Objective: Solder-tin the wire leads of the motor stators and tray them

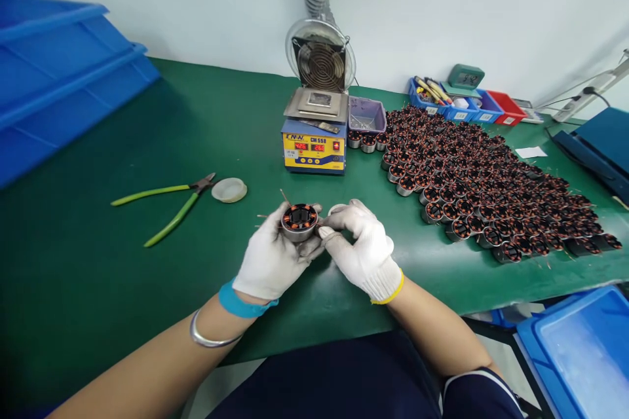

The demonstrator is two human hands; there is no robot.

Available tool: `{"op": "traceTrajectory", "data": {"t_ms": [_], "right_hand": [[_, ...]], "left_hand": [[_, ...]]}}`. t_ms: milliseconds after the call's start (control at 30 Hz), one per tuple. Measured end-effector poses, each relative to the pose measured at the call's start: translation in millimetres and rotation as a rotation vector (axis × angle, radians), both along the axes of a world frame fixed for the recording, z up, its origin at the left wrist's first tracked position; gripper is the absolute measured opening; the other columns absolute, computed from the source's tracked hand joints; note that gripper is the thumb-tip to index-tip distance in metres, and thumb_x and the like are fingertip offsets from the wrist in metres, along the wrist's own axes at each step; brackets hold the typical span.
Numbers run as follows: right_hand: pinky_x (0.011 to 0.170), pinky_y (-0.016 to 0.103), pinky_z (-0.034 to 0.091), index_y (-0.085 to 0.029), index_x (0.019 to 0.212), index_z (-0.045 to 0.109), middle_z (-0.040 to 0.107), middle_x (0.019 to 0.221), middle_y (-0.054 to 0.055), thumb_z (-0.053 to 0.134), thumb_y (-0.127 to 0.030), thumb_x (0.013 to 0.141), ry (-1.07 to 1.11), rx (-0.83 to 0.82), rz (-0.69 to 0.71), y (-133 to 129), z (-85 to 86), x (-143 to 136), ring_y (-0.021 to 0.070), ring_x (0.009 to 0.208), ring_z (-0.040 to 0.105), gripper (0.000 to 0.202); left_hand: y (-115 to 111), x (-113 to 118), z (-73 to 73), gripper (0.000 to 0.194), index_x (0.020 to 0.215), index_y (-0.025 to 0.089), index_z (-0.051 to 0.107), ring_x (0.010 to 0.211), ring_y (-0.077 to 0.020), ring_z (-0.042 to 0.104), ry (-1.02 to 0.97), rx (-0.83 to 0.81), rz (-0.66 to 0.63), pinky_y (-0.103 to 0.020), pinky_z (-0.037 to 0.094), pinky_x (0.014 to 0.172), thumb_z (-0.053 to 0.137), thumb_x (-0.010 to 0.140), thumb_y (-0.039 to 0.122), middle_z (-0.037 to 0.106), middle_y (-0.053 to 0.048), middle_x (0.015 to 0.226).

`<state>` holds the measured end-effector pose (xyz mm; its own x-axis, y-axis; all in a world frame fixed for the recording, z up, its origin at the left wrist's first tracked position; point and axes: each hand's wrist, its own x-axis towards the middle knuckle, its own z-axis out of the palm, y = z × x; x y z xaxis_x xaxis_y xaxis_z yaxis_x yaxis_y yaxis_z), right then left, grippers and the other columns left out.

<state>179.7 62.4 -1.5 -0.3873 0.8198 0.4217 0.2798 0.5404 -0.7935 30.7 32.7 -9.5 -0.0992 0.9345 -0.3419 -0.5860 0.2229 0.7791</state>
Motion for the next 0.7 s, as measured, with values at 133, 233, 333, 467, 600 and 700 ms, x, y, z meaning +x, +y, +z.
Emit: {"op": "traceTrajectory", "data": {"t_ms": [133, 233, 333, 467, 600, 700], "right_hand": [[0.113, 0.044, 0.039, -0.022, 0.082, 0.063, 0.072, 0.087, 0.001, 0.058, -0.023, 0.089, 0.087, -0.013, 0.033, 3, 8.7, 4, 0.0165, 0.089, 0.069, 0.009], [0.112, 0.047, 0.039, -0.022, 0.081, 0.062, 0.070, 0.083, 0.001, 0.058, -0.023, 0.089, -0.023, 0.122, 0.078, 9, 25.9, 7, 0.0181, 0.093, 0.068, 0.009], [0.112, 0.049, 0.039, -0.021, 0.079, 0.062, 0.070, 0.082, 0.002, 0.060, -0.021, 0.087, -0.169, 0.252, 0.118, 12, 50.7, 7, 0.0187, 0.091, 0.068, 0.008], [0.114, 0.050, 0.037, -0.023, 0.078, 0.063, 0.070, 0.086, 0.002, 0.060, -0.021, 0.085, -0.315, 0.368, 0.187, 8, 80.9, 3, 0.0196, 0.091, 0.068, 0.009], [0.116, 0.051, 0.036, -0.024, 0.080, 0.065, 0.070, 0.084, 0.002, 0.061, -0.021, 0.084, -0.437, 0.447, 0.224, 8, 94.1, 3, 0.0223, 0.093, 0.067, 0.007], [0.115, 0.052, 0.036, -0.024, 0.079, 0.066, 0.070, 0.083, 0.002, 0.060, -0.022, 0.084, -0.466, 0.427, 0.218, 11, 93.3, 6, 0.0222, 0.090, 0.067, 0.007]], "left_hand": [[0, -10, 14.4, 0.037, 0.089, 0.015, 0.068, 0.047, -0.0161, 0.051, -0.327, -0.062, -0.199, -0.025, 0.031, 0.040, 0.057, 0.071, 0.046, 0.066, -0.009, 0.072], [-1, -12, 16.1, 0.042, 0.076, 0.016, 0.065, 0.040, -0.0154, 0.046, -0.233, -0.116, -0.427, -0.027, 0.030, 0.038, 0.059, 0.074, 0.058, 0.062, -0.008, 0.062], [1, -11, 13.7, 0.029, 0.069, 0.019, 0.060, 0.053, -0.0167, 0.056, -0.119, -0.017, -0.227, -0.030, 0.046, 0.048, 0.071, 0.070, 0.046, 0.062, -0.004, 0.066], [10, -15, 6.2, 0.042, 0.051, 0.022, 0.036, 0.056, -0.0139, 0.055, -0.091, 0.073, 0.250, -0.028, 0.051, 0.054, 0.067, 0.071, 0.042, 0.049, 0.000, 0.055], [11, -16, 6.8, 0.054, 0.062, 0.022, 0.049, 0.044, -0.0168, 0.052, -0.078, -0.027, -0.258, -0.030, 0.043, 0.039, 0.048, 0.080, 0.073, 0.052, -0.002, 0.053], [2, -10, 14.0, 0.060, 0.081, 0.020, 0.060, 0.037, -0.0156, 0.049, -0.044, 0.094, -0.467, -0.029, 0.039, 0.034, 0.058, 0.072, 0.079, 0.057, -0.001, 0.055]]}}
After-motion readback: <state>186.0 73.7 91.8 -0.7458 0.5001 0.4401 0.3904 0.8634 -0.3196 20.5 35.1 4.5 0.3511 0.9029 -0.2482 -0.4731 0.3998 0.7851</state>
